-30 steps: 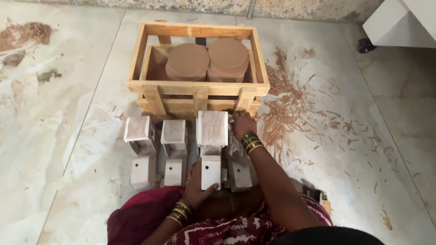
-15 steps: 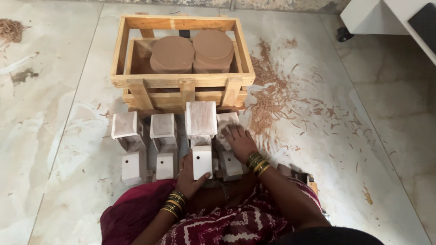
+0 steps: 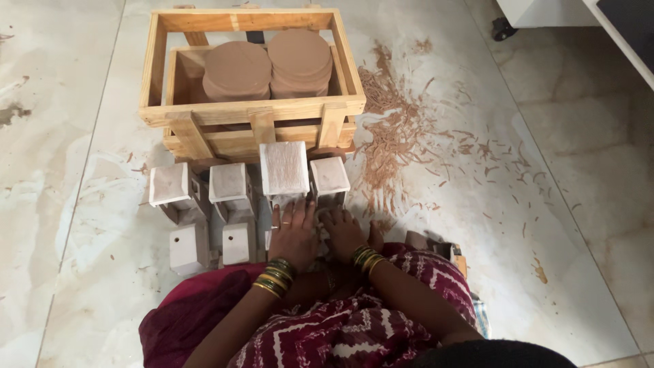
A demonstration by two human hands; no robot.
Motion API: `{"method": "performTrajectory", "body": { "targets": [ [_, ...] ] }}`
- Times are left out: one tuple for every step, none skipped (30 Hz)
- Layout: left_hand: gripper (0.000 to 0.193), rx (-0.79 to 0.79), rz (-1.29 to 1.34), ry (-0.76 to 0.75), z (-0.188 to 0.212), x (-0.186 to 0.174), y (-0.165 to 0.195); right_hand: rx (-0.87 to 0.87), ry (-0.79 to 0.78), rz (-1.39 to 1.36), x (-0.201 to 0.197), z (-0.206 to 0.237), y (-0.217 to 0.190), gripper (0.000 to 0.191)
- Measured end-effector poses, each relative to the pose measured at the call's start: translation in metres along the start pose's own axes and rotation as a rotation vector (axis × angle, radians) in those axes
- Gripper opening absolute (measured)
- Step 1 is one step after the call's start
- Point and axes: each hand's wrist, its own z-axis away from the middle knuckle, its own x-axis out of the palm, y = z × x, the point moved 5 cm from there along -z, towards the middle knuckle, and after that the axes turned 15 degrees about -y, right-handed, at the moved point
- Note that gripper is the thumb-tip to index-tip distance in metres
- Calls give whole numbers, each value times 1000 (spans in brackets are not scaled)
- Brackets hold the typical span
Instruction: The person sits on the floor and wipes small white wooden box-like objects one at a time with a cloth, then places the wiped objects into a wooden crate that also holds round wooden discs.
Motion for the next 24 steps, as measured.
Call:
{"method": "performTrajectory", "body": {
  "targets": [
    [73, 8, 15, 13, -1, -3, 1, 45, -69, -17, 10, -6, 5, 59],
    [73, 15, 31, 22, -1, -5, 3, 51, -75, -25, 16, -12, 9, 57],
    [72, 24, 48, 26, 1, -5, 4, 60, -85, -38, 20, -18, 14, 54],
    [72, 27, 50, 26, 3, -5, 3, 68, -96, -48, 24, -22, 17, 52],
    [72, 27, 51, 33, 4, -5, 2, 99, -96, -65, 26, -25, 20, 52],
    [72, 25, 52, 45, 4, -4, 1, 128, -92, -77, 27, -29, 22, 52],
    [72, 23, 59, 47, 4, -3, 0, 155, -88, -91, 27, -31, 23, 51],
    [71, 24, 62, 48, 4, -2, -1, 155, -84, -100, 27, -32, 22, 52],
    [71, 29, 62, 49, 3, -1, -2, 158, -76, -111, 26, -32, 21, 54],
    [71, 34, 62, 50, 3, -1, -3, 164, -68, -122, 26, -31, 20, 55],
    [70, 41, 65, 51, 3, -1, -4, 143, -82, -69, 27, -30, 17, 56],
    [70, 50, 68, 53, 4, -1, -4, 125, -96, -14, 28, -27, 15, 57],
    [67, 101, 65, 68, 5, -3, -1, 107, -107, 43, 29, -24, 14, 57],
    [64, 152, 62, 83, 7, -7, 0, 83, -101, 52, 29, -20, 14, 63],
    [62, 202, 60, 98, 7, -12, 2, 59, -97, 62, 29, -15, 13, 68],
    [58, 261, 50, 158, 7, -20, 6, 34, -94, 72, 28, -10, 13, 74],
    [54, 320, 41, 217, 5, -29, 10, 63, -103, 62, 25, -6, 16, 71],
    [50, 377, 32, 272, 6, -40, 14, 90, -114, 47, 21, -3, 18, 68],
    [52, 359, -30, 275, -4, -50, 14, 116, -132, 29, 16, 1, 18, 65],
    [56, 338, -89, 275, -20, -61, 13, 151, -182, -72, 10, 4, 19, 64],
    [64, 217, -63, 211, -37, -71, 5, 184, -232, -170, 0, 6, 22, 64],
    [72, 99, -41, 153, -54, -80, -3, 217, -275, -266, -12, 8, 24, 64],
    [74, 74, -53, 196, -64, -92, -7, 256, -238, -297, -28, 11, 23, 60],
    [76, 50, -64, 242, -74, -102, -11, 295, -199, -326, -44, 12, 24, 56]
  ]
}}
